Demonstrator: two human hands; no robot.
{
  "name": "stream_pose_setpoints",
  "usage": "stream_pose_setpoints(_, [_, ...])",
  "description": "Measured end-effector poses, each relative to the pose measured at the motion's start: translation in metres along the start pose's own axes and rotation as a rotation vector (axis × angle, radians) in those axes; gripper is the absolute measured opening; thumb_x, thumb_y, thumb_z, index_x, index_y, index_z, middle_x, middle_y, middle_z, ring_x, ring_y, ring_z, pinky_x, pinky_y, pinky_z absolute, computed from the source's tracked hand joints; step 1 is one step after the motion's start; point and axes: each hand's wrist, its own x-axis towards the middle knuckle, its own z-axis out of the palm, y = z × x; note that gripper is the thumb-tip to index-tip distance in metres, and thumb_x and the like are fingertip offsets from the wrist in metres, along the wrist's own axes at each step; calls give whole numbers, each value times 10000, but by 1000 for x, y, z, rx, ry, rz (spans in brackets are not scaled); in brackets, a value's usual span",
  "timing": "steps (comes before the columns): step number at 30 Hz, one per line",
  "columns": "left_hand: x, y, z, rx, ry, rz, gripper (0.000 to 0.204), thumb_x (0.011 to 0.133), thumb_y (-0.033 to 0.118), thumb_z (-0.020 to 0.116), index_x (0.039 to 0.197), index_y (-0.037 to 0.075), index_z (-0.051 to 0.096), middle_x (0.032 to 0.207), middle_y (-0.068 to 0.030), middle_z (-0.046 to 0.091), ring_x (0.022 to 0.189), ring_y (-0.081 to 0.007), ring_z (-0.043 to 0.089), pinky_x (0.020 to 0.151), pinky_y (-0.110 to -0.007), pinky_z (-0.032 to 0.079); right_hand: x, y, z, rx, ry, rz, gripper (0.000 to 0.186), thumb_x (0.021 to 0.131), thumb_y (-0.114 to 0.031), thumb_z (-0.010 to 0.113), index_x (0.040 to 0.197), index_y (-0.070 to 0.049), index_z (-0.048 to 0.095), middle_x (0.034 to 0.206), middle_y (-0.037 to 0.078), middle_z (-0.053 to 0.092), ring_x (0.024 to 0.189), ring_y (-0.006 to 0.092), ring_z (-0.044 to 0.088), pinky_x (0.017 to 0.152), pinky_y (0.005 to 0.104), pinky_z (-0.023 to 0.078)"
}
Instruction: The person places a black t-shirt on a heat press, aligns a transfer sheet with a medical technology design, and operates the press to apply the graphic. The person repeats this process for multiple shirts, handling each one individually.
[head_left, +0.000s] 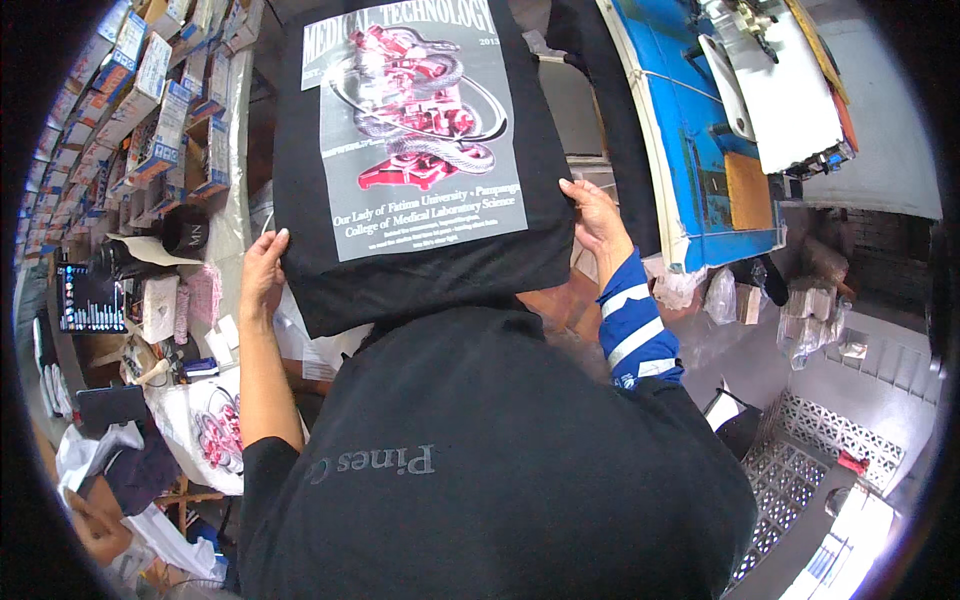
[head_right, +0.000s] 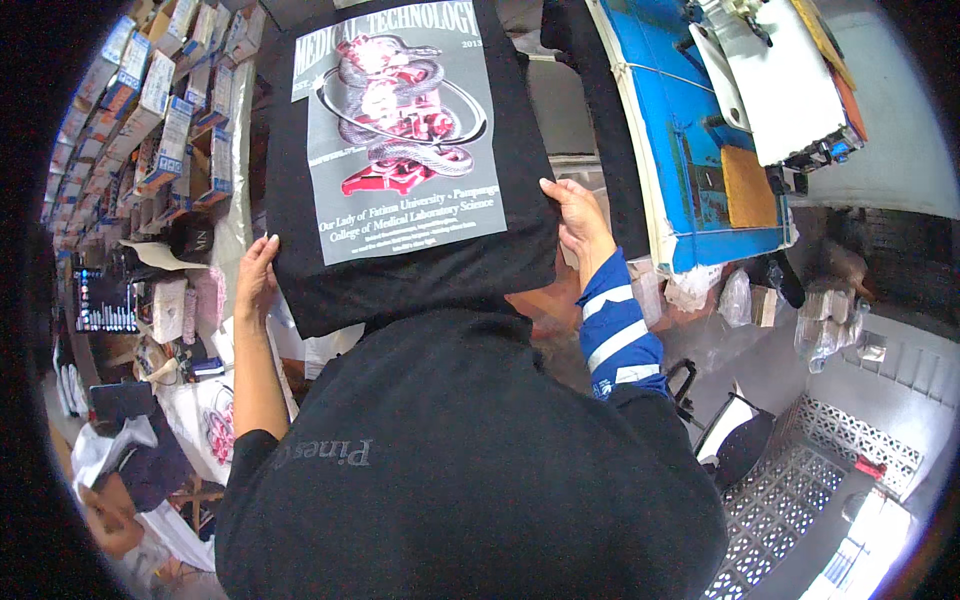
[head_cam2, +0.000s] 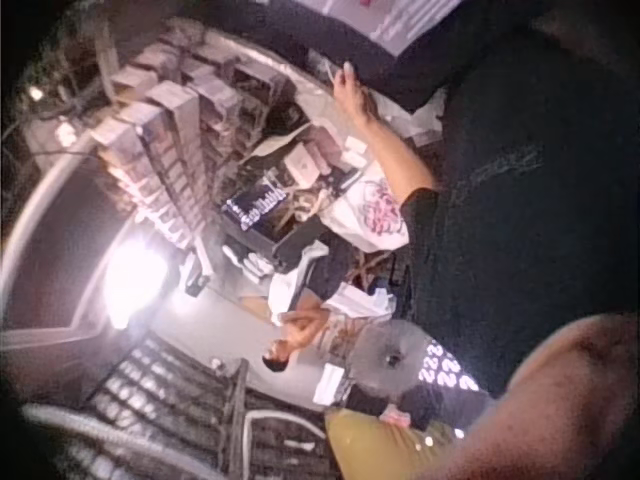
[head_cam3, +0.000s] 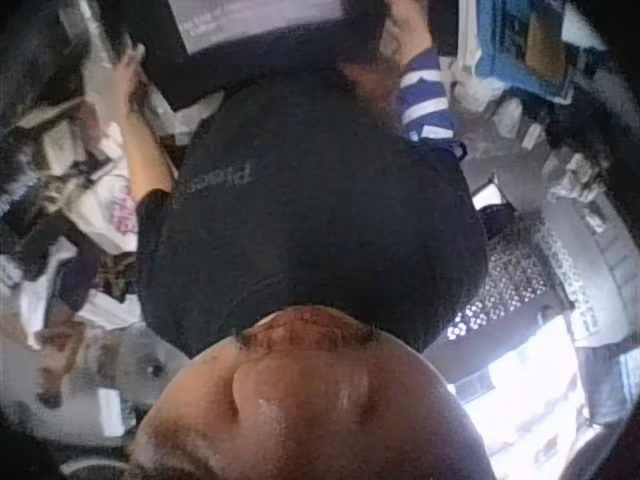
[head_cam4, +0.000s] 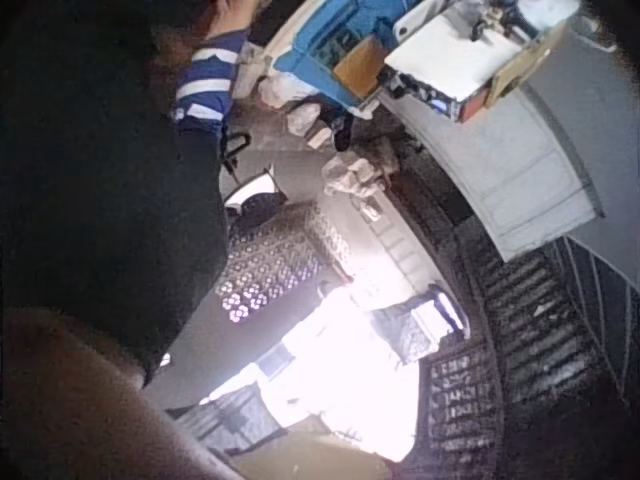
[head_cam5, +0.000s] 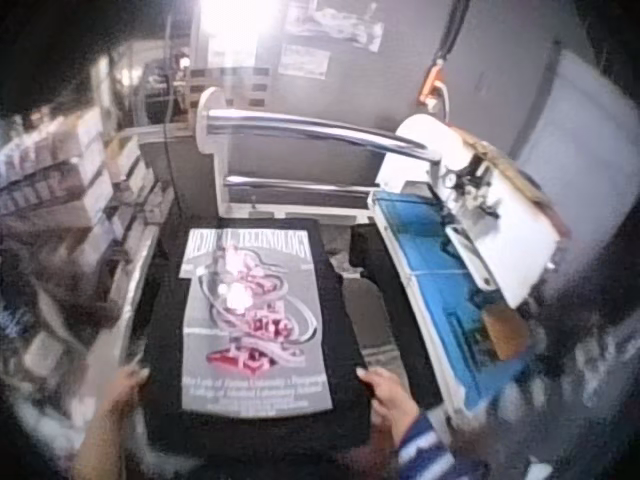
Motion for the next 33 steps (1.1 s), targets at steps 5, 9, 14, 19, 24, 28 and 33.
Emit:
stream_pose_setpoints(5, [-5,10,-1,-55,19,-17,290,997,110,758,1253,14,661,1036,-5,726,806,-61,666,636,-214,506,-4,-7,-10,24,-101,-85,308,1006,-128,743,1283,-12,677,1137,89,764,1032,182,722,903,333,585])
stream_pose_setpoints(9, [-10,12,-9,4,96,-24,403,981,124,782,1334,-19,649,980,12,699,741,-55,602,635,-230,483,-5,-4,-15,-43,32,-45,378,1011,-136,737,1357,-4,663,1206,90,754,1085,186,714,939,341,570])
stream_pose_setpoints(14, [-17,4,-10,106,54,71,500,974,201,799,1384,-48,660,1072,-41,735,785,-100,621,723,-252,502,1,6,-18,-53,74,-94,386,1014,-96,725,1357,62,652,1234,135,750,1120,214,712,999,354,562])
stream_pose_setpoints(19, [-18,8,-10,-20,37,38,375,974,101,779,1303,-62,701,1121,-75,776,926,-137,717,819,-280,562,3,4,-20,-17,64,-133,317,1045,-94,685,1314,71,662,1216,133,753,1087,212,725,973,337,573])
stream_pose_setpoints(24, [-23,14,19,622,283,398,306,954,86,755,1250,8,743,1119,-111,782,972,-244,732,900,-365,565,-16,1,11,-827,376,-509,278,988,-147,729,1225,-2,733,1169,125,758,1057,284,722,945,378,564])
stream_pose_setpoints(28, [-27,5,74,1075,194,930,295,918,86,748,1212,77,767,1265,-136,723,1284,-358,621,1140,-481,449,-31,15,53,-1285,227,-1189,281,931,-175,740,1183,-53,747,1265,158,714,1251,380,628,1102,470,473])
stream_pose_setpoints(33, [-30,-6,112,1179,168,950,290,909,196,795,1190,127,798,1353,-105,698,1364,-350,572,1223,-558,356,-37,33,78,-1310,151,-1201,289,933,-176,734,1192,-46,726,1329,137,691,1323,374,586,1153,498,424])
